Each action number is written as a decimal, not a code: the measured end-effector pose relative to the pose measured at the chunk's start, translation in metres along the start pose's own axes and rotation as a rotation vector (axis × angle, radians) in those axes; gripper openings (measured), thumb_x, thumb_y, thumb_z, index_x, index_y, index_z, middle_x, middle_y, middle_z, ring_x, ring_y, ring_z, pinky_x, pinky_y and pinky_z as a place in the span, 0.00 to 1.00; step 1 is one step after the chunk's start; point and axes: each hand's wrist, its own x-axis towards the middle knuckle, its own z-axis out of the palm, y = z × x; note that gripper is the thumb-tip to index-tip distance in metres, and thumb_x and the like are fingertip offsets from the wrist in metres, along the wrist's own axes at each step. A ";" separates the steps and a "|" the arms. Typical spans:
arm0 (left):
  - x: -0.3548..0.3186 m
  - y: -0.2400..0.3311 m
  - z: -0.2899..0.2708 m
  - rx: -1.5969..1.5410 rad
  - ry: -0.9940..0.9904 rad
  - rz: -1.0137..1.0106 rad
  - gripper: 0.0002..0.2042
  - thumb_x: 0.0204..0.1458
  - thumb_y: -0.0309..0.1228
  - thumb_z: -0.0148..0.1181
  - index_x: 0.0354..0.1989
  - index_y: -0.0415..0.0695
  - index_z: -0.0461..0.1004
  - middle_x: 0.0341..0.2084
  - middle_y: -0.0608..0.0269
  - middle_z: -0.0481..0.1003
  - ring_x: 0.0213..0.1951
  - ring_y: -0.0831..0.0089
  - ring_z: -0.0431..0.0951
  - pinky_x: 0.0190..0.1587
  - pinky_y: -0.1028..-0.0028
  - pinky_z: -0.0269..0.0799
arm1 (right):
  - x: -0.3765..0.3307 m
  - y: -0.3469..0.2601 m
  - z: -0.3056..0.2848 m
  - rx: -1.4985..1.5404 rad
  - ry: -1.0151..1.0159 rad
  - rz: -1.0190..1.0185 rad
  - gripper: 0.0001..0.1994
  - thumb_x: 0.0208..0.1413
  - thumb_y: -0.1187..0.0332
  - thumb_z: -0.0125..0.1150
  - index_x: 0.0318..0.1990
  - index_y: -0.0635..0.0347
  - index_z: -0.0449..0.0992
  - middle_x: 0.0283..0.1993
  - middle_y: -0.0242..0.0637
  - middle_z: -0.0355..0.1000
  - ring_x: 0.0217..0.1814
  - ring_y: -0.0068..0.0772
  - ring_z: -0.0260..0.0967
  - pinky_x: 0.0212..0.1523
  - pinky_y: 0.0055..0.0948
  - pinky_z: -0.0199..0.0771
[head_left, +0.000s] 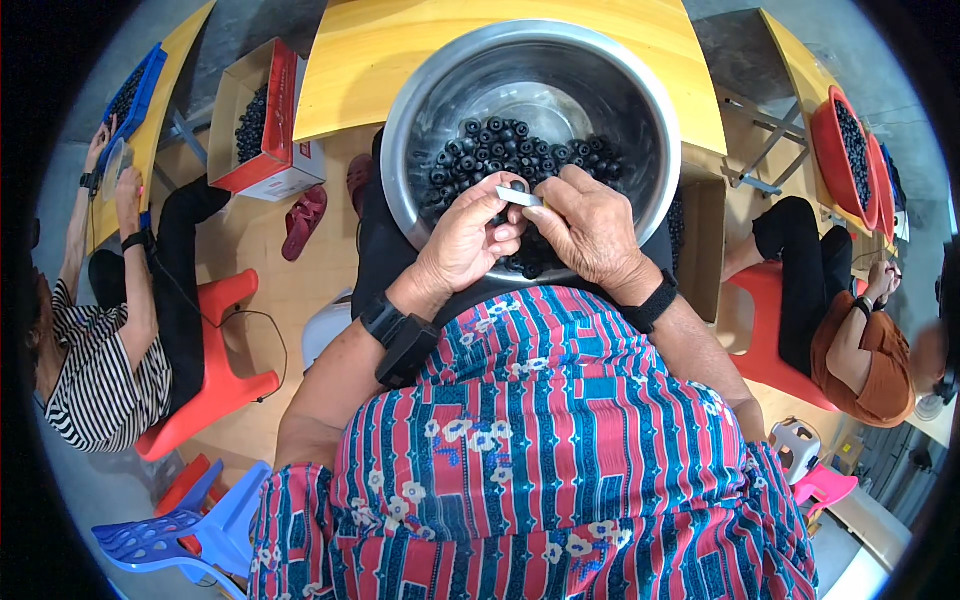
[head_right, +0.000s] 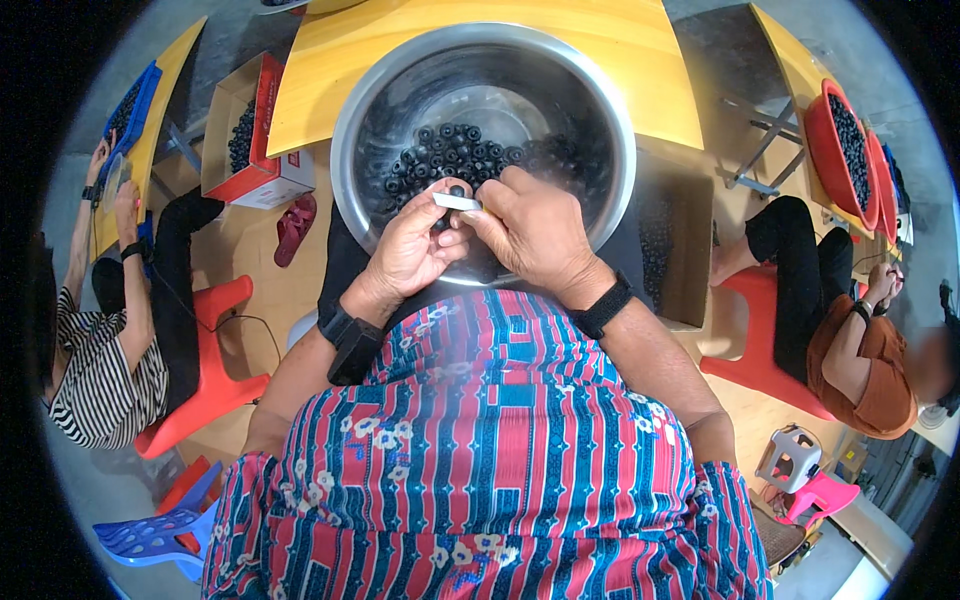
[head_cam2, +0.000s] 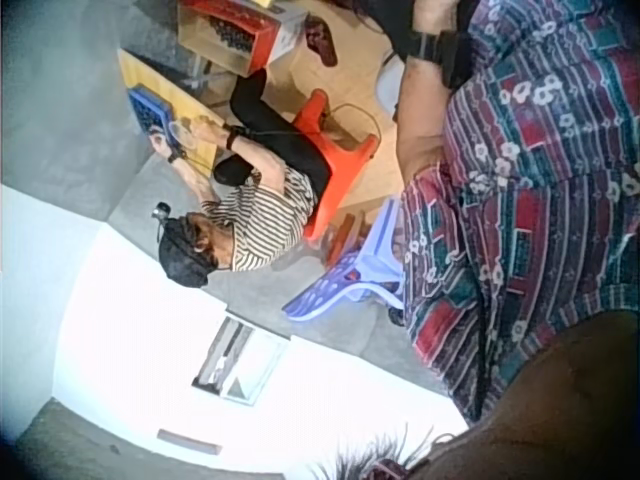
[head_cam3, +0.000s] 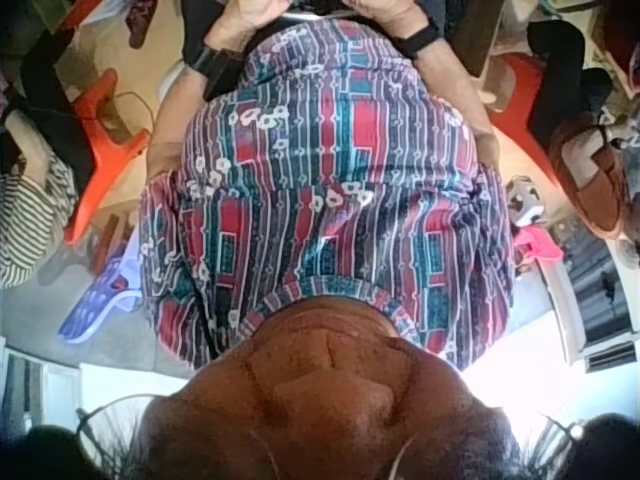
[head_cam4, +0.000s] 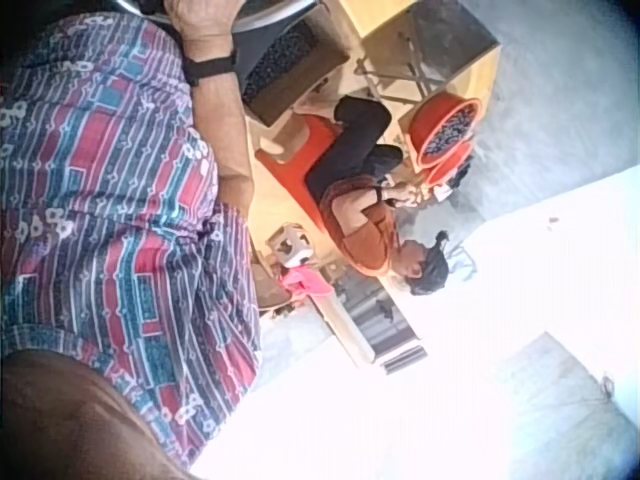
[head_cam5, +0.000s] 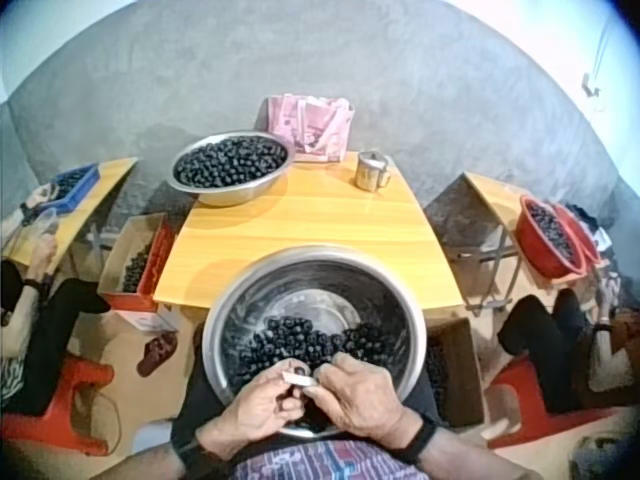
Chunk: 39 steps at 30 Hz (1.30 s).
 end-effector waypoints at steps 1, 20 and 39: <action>0.000 0.000 0.000 -0.003 0.001 -0.002 0.08 0.62 0.32 0.48 0.47 0.45 0.66 0.30 0.69 0.64 0.25 0.85 0.60 0.27 0.85 0.57 | 0.000 0.000 0.000 -0.001 0.000 0.000 0.10 0.54 0.59 0.61 0.32 0.56 0.73 0.28 0.40 0.65 0.29 0.47 0.69 0.28 0.41 0.68; 0.001 0.000 -0.001 0.027 -0.022 -0.029 0.08 0.62 0.34 0.49 0.46 0.45 0.66 0.28 0.70 0.63 0.26 0.85 0.60 0.27 0.85 0.57 | 0.000 0.004 0.003 0.027 -0.001 0.043 0.11 0.57 0.59 0.58 0.30 0.56 0.73 0.27 0.41 0.66 0.29 0.49 0.69 0.28 0.41 0.68; 0.000 -0.001 0.006 0.017 0.002 0.028 0.07 0.65 0.35 0.46 0.43 0.45 0.65 0.29 0.70 0.62 0.25 0.84 0.58 0.24 0.86 0.55 | 0.002 0.022 0.015 0.412 0.151 0.272 0.09 0.58 0.65 0.57 0.37 0.63 0.76 0.33 0.46 0.73 0.37 0.44 0.73 0.40 0.33 0.70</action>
